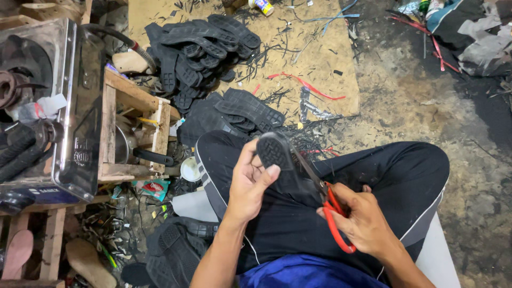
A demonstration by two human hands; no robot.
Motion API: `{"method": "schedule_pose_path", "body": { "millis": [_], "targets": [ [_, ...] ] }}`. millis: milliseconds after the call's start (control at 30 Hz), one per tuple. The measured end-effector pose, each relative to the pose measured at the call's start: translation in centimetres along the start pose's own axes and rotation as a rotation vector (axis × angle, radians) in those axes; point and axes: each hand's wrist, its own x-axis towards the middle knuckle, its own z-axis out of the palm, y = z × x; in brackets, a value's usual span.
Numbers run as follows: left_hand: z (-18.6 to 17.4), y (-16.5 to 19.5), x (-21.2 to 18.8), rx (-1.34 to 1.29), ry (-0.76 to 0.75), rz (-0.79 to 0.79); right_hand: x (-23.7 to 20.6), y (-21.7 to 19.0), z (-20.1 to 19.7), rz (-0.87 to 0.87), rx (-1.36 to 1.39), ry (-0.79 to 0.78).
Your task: The person sits cross-legged and uses red-handled shears to trim the edges of black rubber shoe soles. They repeatedly pick up soles from a pile, cut along the perimeter, and place the trimmed pieces back down. The workspace is cluttered with rubber scraps and tools.
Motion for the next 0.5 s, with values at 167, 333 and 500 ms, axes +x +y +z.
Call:
{"method": "schedule_pose_path", "body": {
  "millis": [167, 333, 500],
  "targets": [
    [0.4, -0.3, 0.3, 0.041, -0.002, 0.056, -0.3, -1.6, 0.1, -0.224, -0.207, 0.201],
    [1.0, -1.1, -0.3, 0.043, -0.053, -0.009, 0.6, -3.8, -0.4, -0.225, -0.372, 0.288],
    [1.1, -1.0, -0.5, 0.094, -0.091, -0.051, 0.8, -4.9, -1.3, -0.269, -0.394, 0.31]
  ]
}}
